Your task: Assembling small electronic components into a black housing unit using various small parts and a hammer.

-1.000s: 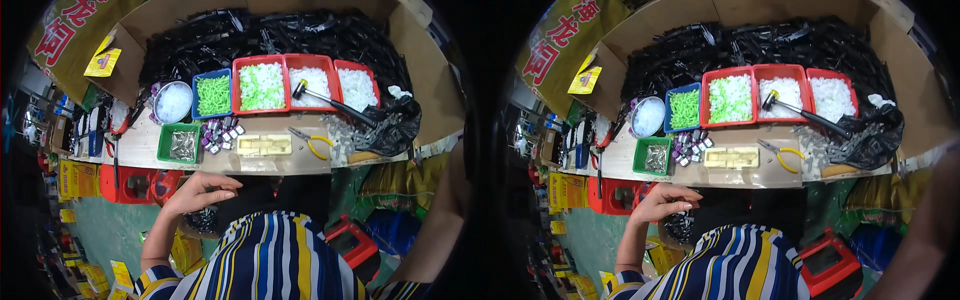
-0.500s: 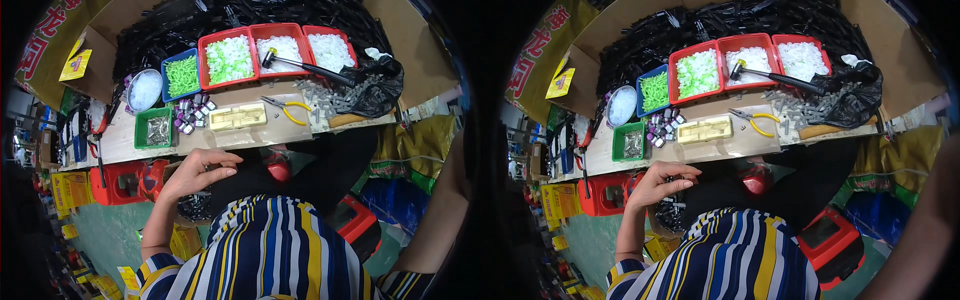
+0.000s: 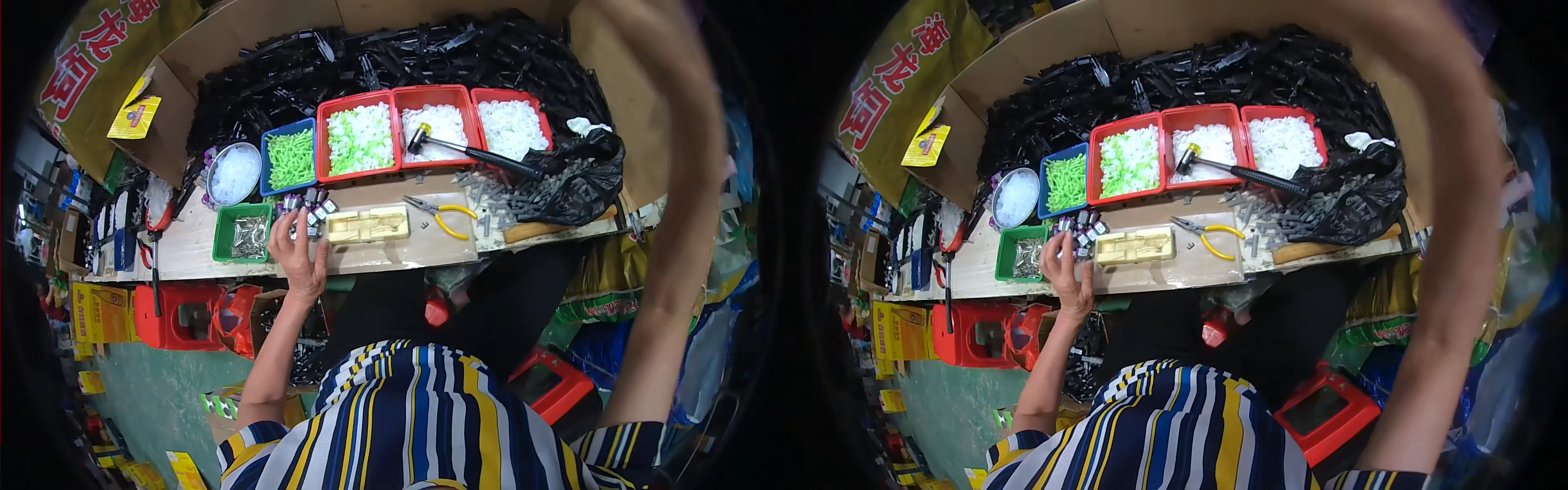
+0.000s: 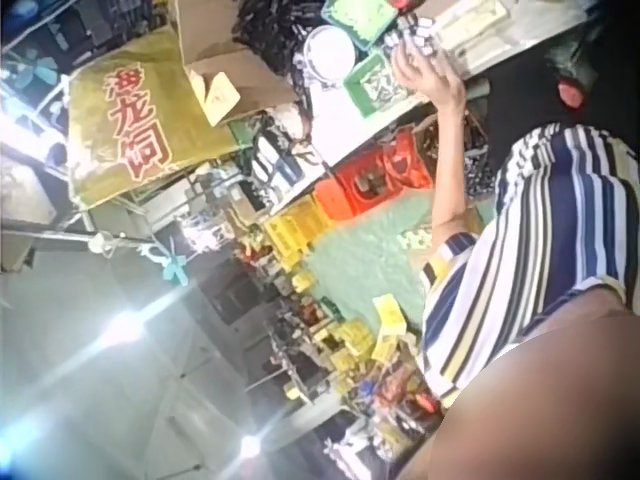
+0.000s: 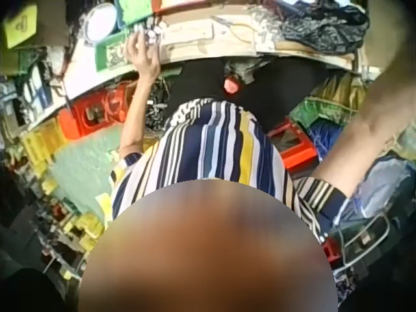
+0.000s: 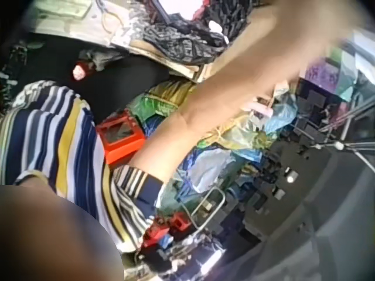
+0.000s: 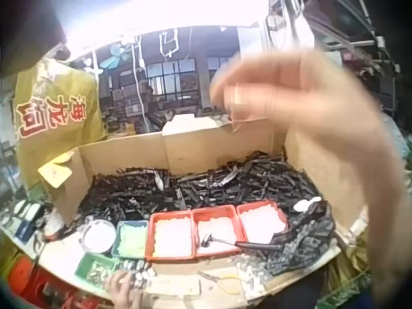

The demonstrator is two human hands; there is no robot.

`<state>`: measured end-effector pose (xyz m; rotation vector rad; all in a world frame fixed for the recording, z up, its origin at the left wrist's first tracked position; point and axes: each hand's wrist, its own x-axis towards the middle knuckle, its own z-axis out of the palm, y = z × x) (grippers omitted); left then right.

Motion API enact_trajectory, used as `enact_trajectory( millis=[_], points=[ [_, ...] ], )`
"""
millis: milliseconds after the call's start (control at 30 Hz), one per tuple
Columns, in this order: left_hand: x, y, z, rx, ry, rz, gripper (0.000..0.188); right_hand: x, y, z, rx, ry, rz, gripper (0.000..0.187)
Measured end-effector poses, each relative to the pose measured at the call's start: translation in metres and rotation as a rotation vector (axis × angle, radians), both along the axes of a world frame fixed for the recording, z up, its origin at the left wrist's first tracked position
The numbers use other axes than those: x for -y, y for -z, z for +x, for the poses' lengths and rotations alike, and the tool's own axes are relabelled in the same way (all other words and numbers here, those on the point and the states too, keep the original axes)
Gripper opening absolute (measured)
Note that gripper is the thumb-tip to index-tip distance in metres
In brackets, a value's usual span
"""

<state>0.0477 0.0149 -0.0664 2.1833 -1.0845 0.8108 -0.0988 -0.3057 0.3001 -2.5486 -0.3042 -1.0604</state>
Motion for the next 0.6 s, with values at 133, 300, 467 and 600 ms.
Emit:
enact_trajectory(
  millis=[133,300,467,600],
  points=[
    [0.005,0.026,0.005,0.125,-0.117,0.131,0.061,0.057,0.115,0.038,-0.238,-0.065,0.095,0.025],
    [0.015,0.030,0.006,0.073,-0.152,0.165,0.063,0.089,0.193,0.046,-0.463,0.084,0.266,0.021],
    [0.014,0.027,0.010,0.076,-0.193,0.152,0.067,0.095,0.219,0.044,-0.443,0.063,0.260,0.022],
    [0.010,0.029,0.011,0.053,-0.205,0.181,0.069,0.095,0.224,0.037,-0.420,0.014,0.290,0.023]
  ],
)
